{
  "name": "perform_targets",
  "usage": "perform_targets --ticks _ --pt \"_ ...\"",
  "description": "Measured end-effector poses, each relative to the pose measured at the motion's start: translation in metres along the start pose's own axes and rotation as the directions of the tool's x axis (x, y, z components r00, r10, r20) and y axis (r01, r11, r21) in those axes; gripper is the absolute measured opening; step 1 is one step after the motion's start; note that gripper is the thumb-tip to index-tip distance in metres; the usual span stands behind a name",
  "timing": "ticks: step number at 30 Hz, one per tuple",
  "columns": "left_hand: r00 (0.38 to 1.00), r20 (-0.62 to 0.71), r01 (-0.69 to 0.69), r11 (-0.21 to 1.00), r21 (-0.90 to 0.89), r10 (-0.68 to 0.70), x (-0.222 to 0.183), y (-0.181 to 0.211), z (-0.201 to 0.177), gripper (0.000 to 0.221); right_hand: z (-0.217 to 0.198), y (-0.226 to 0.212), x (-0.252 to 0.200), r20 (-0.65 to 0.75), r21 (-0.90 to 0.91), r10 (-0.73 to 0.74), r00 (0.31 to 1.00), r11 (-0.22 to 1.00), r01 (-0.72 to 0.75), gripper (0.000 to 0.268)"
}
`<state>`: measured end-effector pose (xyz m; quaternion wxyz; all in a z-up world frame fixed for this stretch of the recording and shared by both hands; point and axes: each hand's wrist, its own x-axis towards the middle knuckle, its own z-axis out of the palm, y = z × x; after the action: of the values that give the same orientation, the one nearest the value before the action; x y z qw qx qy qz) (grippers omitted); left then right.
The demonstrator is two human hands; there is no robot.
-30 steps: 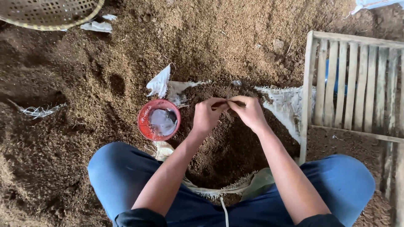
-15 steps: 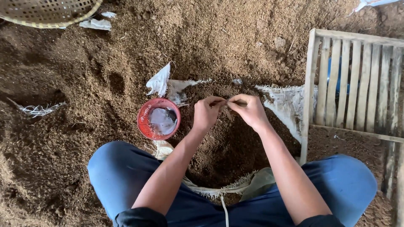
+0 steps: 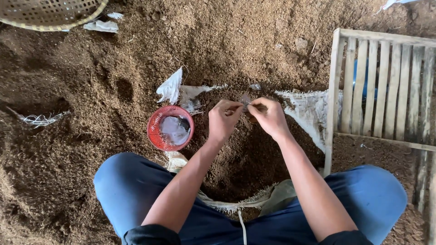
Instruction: Filling small plastic bags with soil substrate and arranging them in a wooden tray for seedling preparation.
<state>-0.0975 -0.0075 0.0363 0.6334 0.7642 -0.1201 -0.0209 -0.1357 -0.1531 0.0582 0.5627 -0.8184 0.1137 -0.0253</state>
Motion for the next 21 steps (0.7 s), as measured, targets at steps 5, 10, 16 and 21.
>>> perform_targets --ticks 5,10,16,21 --pt "0.998 0.01 0.067 0.998 -0.003 -0.067 0.001 -0.012 0.003 0.017 0.002 0.013 0.004 -0.062 -0.018 -0.023 0.998 1.0 0.022 0.023" --pt "0.981 0.114 0.162 0.986 -0.038 -0.157 -0.005 0.019 0.001 0.043 0.002 0.013 0.004 -0.074 -0.078 -0.063 0.995 0.995 0.057 0.013" --pt "0.978 0.172 0.107 0.993 0.049 -0.114 -0.001 -0.004 0.006 0.027 0.002 0.008 0.002 -0.052 -0.052 -0.024 0.998 0.998 0.021 0.015" --pt "0.974 0.205 0.075 0.989 0.127 -0.1 -0.002 0.007 0.0 0.021 0.002 -0.004 -0.002 -0.048 -0.007 -0.012 0.999 1.0 0.011 0.018"
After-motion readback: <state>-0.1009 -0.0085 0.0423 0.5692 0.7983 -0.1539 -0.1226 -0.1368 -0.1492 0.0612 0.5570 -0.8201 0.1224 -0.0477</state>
